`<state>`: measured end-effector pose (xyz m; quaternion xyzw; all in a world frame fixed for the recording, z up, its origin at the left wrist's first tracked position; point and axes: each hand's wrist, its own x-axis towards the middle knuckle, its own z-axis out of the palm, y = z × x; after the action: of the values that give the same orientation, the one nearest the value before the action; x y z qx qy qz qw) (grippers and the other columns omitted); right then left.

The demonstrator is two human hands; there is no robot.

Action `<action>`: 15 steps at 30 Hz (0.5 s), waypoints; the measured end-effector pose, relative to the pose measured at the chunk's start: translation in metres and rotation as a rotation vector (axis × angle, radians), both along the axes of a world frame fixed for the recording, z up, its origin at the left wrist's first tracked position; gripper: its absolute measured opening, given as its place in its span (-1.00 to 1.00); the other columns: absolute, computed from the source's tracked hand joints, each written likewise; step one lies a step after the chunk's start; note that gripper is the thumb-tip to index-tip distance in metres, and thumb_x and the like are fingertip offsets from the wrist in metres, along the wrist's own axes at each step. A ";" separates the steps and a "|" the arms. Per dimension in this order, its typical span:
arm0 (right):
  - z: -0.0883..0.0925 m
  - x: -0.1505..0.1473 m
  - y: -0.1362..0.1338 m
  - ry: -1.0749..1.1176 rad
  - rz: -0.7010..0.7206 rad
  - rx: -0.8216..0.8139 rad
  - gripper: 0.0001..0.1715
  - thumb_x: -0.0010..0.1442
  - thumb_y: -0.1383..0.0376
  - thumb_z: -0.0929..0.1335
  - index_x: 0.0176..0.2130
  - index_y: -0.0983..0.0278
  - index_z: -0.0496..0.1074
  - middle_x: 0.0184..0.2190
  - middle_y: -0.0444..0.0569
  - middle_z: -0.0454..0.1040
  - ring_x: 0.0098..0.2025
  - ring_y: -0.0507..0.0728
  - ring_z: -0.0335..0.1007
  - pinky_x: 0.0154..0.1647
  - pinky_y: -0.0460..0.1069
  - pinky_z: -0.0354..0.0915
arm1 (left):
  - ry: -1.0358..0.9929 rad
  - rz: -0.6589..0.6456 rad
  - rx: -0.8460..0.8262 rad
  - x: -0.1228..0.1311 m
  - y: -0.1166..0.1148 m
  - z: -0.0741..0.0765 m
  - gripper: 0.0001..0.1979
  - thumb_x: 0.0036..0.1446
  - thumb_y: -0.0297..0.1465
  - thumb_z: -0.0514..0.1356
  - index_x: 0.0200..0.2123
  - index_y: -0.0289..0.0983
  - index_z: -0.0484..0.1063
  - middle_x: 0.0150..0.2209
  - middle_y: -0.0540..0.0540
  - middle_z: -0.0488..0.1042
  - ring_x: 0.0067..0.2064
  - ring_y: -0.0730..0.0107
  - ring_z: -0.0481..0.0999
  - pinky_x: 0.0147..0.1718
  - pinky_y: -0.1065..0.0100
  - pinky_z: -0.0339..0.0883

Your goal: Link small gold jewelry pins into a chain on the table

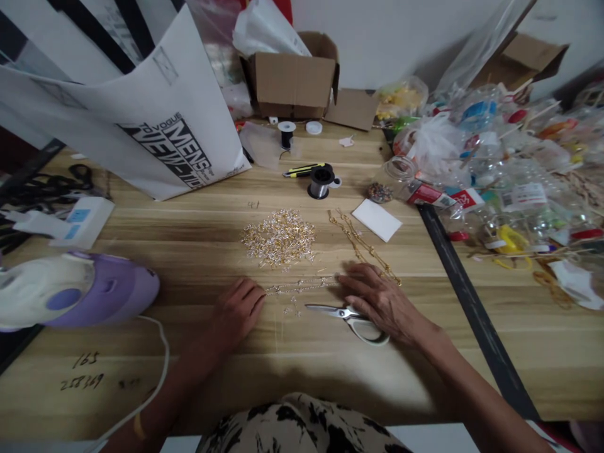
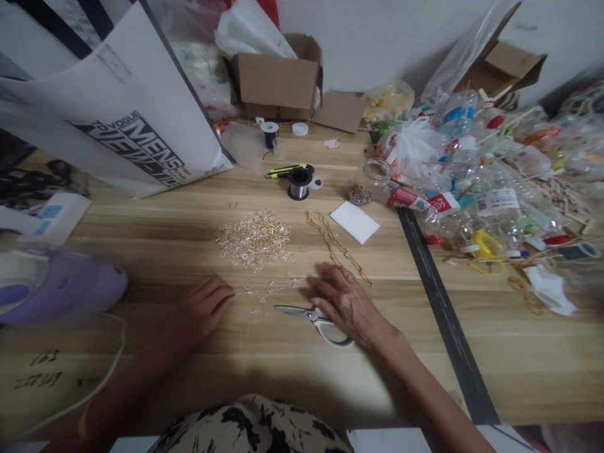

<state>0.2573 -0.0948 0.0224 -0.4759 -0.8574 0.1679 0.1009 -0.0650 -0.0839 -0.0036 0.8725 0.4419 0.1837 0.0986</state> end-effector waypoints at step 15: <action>0.002 -0.080 -0.001 0.064 0.269 0.001 -0.77 0.29 0.36 0.17 -0.22 0.32 0.38 -0.22 0.04 0.32 -0.11 0.12 0.22 0.00 0.07 0.21 | -0.038 -0.195 -0.093 0.027 -0.013 0.010 -0.83 0.21 -0.46 0.04 -0.38 -0.30 0.40 -0.40 -0.08 0.40 -0.29 0.33 0.32 -0.25 0.27 0.26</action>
<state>0.1775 -0.0962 0.0245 -0.3510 -0.9099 0.1945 0.1049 -0.0375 -0.0968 0.0064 0.9022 0.3610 0.1691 0.1647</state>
